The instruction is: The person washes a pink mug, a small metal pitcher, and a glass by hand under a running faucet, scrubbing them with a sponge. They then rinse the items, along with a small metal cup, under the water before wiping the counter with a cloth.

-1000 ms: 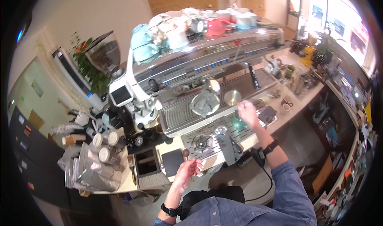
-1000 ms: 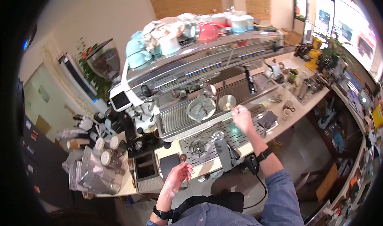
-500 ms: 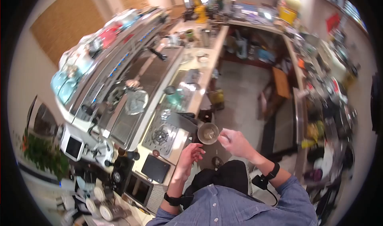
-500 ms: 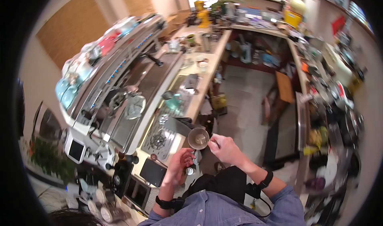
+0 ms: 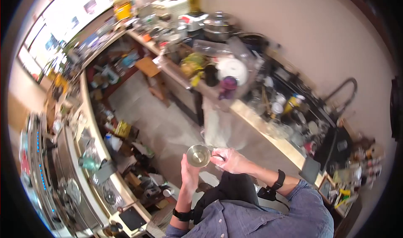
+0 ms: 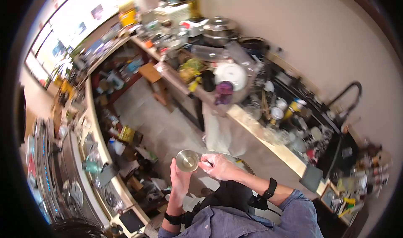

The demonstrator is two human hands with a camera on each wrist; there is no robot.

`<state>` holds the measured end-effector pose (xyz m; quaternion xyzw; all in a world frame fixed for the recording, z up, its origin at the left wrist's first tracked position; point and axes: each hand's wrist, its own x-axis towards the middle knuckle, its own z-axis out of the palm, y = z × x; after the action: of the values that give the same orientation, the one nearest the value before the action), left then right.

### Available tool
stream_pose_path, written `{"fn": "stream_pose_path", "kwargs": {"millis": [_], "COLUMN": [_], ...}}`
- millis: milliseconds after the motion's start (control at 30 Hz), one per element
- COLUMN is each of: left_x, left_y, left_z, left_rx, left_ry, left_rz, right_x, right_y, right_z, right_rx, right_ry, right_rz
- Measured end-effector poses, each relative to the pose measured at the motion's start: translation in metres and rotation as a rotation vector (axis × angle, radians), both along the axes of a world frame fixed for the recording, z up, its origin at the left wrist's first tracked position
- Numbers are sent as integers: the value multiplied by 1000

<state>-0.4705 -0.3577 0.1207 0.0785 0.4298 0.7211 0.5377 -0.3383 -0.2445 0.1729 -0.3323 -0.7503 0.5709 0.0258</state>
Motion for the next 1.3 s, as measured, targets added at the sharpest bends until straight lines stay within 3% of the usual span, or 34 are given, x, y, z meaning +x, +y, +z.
{"fn": "stream_pose_path", "kwargs": {"millis": [100, 300, 367, 433, 533, 633, 767, 867, 967, 1033, 1067, 1100, 1167, 1233, 1300], "left_x": [53, 176, 218, 258, 298, 331, 351, 361, 364, 364, 365, 367, 368, 369, 373], "left_y": [45, 142, 171, 197, 224, 240, 251, 260, 264, 264, 264, 264, 265, 267, 273], "left_z": [5, -3, -5, -3, -2, -9, -39, -37, -53, -56, -59, -63, -76, -88, -92], "left_rx": [60, 127, 52, -53, -174, -225, -193, -227, -192, -203, -212, -219, -224, -264, -312], "left_ry": [-38, -52, -61, -25, -27, 2, 74, 23, 35, 82, 127, 176, 231, 172, 44], "left_rz": [-138, -470, -597, -673, -888, -946, -1011, -1057, -1079, -1072, -1073, -1070, -1081, -1103, -1159], "right_x": [67, 211, 250, 285, 318, 341, 357, 365, 366, 361, 359, 356, 359, 361, 369], "right_y": [14, 46, 53, 60, 65, 68, 70, 72, 72, 71, 74, 76, 79, 81, 89], "right_z": [-9, 9, 25, 14, 16, 4, -27, -36, -56, -55, -49, -41, -58, -66, -73], "right_rx": [-249, -131, -84, -123, -49, 15, -127, -281, -99, 187, 333, 284, 506, 608, 619], "right_ry": [73, 55, 13, 45, -19, -132, 5, 160, 97, -107, -207, -217, -359, -458, -348], "right_rz": [-185, -495, -577, -710, -847, -944, -1097, -1136, -1222, -1200, -1173, -1143, -994, -890, -855]}}
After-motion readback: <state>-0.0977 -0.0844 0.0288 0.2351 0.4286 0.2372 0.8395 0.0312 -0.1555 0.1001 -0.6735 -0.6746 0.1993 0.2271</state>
